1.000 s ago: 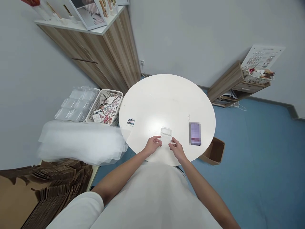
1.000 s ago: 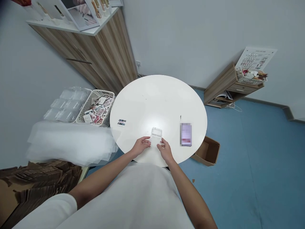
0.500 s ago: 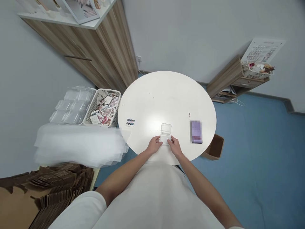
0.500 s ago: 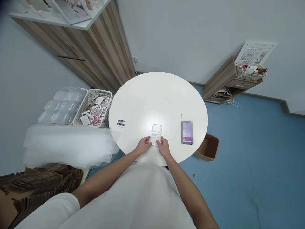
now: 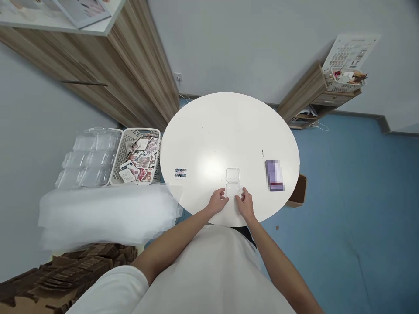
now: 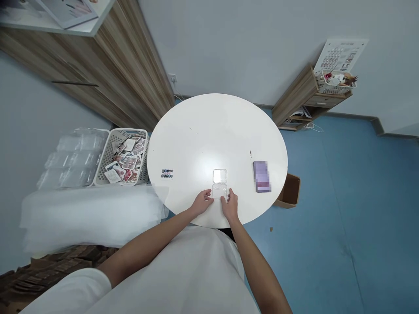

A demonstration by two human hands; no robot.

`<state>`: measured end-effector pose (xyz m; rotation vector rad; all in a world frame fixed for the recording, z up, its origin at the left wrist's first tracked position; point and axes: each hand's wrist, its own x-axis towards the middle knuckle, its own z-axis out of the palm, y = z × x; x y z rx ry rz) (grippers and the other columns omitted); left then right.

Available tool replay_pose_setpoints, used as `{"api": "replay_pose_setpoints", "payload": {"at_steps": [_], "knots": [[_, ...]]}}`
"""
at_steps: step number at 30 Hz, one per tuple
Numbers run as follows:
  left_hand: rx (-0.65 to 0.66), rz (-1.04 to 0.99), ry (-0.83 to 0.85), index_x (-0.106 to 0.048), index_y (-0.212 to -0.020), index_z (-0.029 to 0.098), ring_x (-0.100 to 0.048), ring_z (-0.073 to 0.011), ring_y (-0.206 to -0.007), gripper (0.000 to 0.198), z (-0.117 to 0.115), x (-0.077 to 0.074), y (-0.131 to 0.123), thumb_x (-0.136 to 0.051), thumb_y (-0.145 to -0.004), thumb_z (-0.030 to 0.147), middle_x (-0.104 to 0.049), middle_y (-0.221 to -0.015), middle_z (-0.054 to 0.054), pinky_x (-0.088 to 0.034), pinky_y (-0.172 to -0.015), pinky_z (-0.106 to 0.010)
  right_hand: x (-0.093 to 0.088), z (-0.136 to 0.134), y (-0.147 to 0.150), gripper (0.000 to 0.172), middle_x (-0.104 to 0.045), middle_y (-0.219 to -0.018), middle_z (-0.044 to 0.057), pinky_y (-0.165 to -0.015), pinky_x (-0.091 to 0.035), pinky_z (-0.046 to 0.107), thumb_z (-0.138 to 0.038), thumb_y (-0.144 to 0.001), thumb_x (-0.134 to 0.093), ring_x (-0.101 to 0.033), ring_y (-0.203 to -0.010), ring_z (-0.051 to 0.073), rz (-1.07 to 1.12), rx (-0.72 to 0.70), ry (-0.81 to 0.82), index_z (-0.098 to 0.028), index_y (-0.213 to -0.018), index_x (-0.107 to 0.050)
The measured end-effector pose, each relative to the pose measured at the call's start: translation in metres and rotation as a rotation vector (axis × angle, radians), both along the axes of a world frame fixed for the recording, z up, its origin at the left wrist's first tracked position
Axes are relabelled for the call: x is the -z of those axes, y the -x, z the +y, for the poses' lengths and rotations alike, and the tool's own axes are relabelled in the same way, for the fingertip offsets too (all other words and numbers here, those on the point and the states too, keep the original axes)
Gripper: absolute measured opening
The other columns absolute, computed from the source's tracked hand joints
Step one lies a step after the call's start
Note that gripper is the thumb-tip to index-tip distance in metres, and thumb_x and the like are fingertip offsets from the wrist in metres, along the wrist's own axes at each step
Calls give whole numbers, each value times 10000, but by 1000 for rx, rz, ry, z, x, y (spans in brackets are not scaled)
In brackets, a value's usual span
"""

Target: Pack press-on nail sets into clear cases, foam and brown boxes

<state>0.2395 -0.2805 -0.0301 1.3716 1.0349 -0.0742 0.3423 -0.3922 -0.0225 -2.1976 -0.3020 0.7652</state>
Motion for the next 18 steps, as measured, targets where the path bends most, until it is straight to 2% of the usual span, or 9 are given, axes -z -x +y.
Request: {"api": "replay_pose_setpoints", "payload": {"at_steps": [7,14,18], "knots": [[-77,-14,74,-447,-1194,174,-534,-167,-978,496,-9,-1,1,-579,-718,212,-476,-1215,-115,-446,-770,-256,-2,-17,9,568,-443,-1172,90,-767,-460,308,-407,-707,-498,-553,-809,162,188,77,-46,-214,-1234,-406],[-134,31,56,-463,-1180,150,-513,-186,-1023,501,-10,-8,-17,-572,-694,194,-490,-1210,-118,-429,-802,-268,-9,-3,-18,499,-452,-1191,100,-804,-454,312,-365,-704,-495,-570,-888,183,231,-30,-74,-194,-1173,-483],[-190,38,-3,-474,-1165,139,-518,-187,-1014,500,-10,-13,-28,-579,-678,179,-498,-1202,-121,-413,-832,-277,-7,3,-33,512,-450,-1201,98,-825,-443,306,-357,-696,-494,-561,-921,186,226,-78,-63,-190,-1180,-481]]}}
